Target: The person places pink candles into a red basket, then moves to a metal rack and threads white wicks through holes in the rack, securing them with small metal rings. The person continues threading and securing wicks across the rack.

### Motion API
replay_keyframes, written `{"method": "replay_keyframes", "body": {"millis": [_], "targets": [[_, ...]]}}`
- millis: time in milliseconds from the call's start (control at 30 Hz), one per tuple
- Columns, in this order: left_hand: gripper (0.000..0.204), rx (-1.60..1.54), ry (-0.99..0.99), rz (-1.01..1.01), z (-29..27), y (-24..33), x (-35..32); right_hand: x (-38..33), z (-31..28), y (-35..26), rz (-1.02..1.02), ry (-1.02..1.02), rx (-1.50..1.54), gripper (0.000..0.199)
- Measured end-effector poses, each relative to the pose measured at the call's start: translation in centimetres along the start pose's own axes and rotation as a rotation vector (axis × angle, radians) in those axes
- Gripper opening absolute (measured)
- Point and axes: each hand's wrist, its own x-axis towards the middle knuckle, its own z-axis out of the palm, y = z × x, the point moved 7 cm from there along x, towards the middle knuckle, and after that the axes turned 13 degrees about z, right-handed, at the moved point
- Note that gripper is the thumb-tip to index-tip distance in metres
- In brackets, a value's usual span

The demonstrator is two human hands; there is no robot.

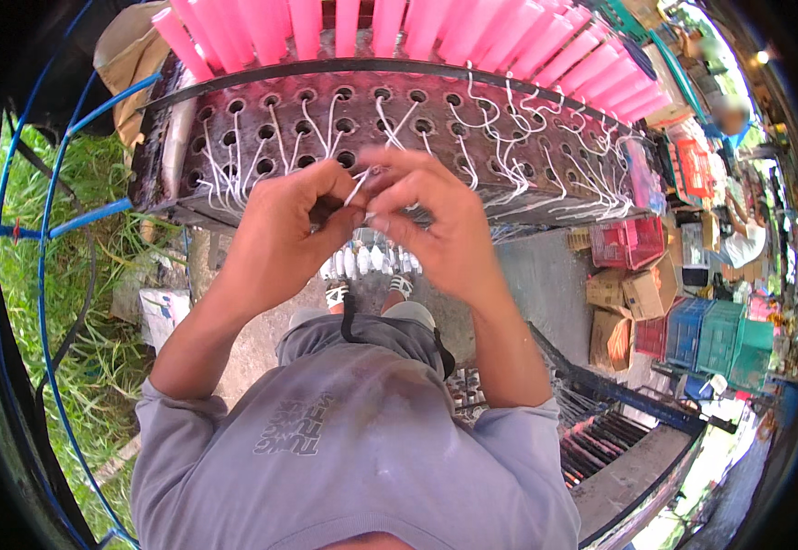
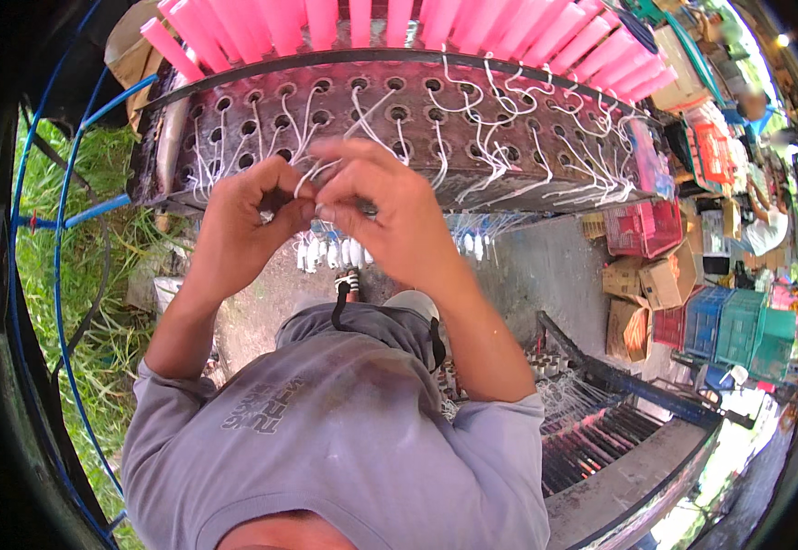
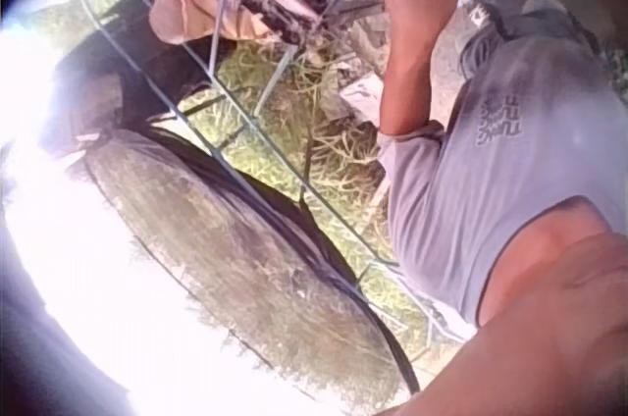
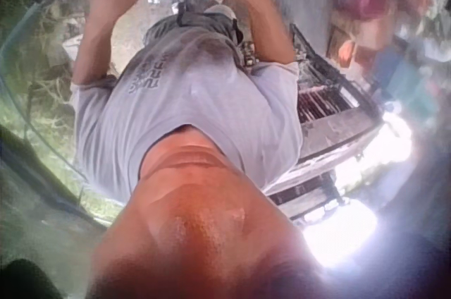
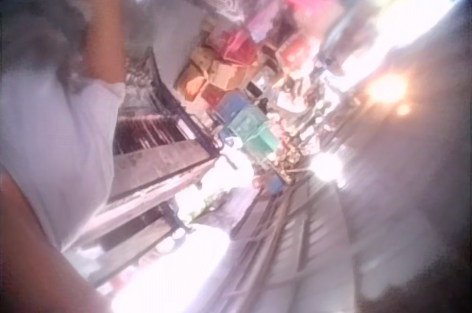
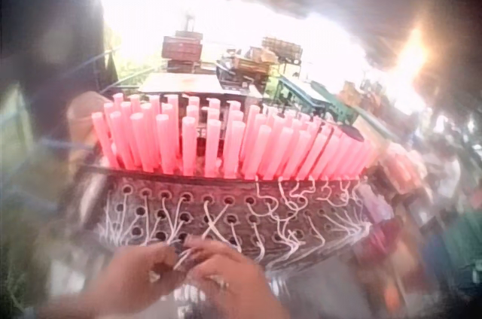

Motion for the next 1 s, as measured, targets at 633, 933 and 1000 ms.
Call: {"method": "replay_keyframes", "body": {"millis": [633, 933, 1000], "targets": [[0.009, 0.109, 0.491, 0.148, 2.4, -1.9, 10.8, 8.1, -8.1, 6.3, 0.392, -0.063, 0.312, 0.007], [0.018, 0.799, 0.407, 0.119, 1.0, -5.6, 17.9, 10.8, -12.3, 6.8, -0.16, -0.136, -0.572, 0.024], [0.017, 0.886, 0.402, 0.065, 2.3, -6.3, 18.4, 10.2, -11.0, 7.1, -0.275, -0.147, -0.677, 0.025]]}}
